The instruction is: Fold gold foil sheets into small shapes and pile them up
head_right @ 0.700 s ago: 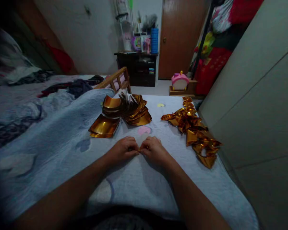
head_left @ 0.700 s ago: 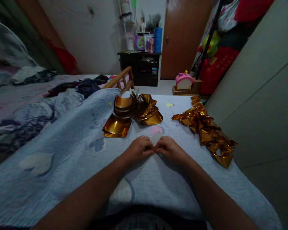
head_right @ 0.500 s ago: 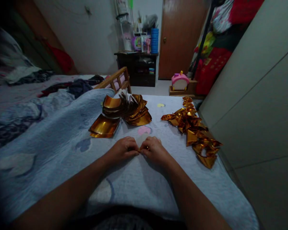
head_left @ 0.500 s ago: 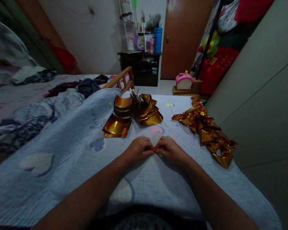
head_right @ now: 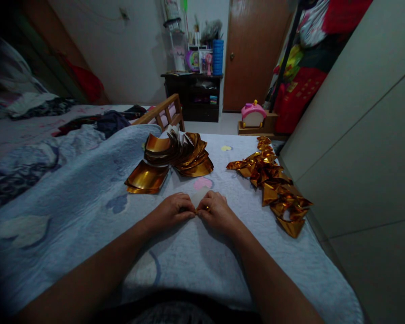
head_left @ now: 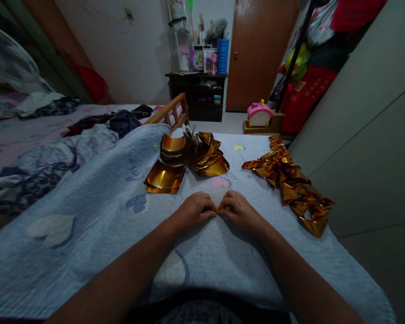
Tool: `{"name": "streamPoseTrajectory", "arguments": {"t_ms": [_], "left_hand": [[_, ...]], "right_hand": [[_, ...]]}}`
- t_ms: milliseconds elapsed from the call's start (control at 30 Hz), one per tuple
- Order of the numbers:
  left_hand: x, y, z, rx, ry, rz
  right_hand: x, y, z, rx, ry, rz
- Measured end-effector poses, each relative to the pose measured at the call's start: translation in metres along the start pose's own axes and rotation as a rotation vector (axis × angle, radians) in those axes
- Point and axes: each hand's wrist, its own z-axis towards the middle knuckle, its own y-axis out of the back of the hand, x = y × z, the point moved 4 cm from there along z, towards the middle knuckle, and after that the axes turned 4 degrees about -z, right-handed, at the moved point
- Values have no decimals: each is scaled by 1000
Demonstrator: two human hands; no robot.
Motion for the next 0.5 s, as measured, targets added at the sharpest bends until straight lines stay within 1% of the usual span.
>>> {"name": "streamPoseTrajectory", "arguments": {"t_ms": [233, 500], "left_hand": [[0, -1, 0, 17, 23, 12], [0, -2, -1, -41, 60, 13]], "right_hand": [[-1, -1, 2, -35, -50, 3], [-1, -2, 2, -45, -43, -9]]}}
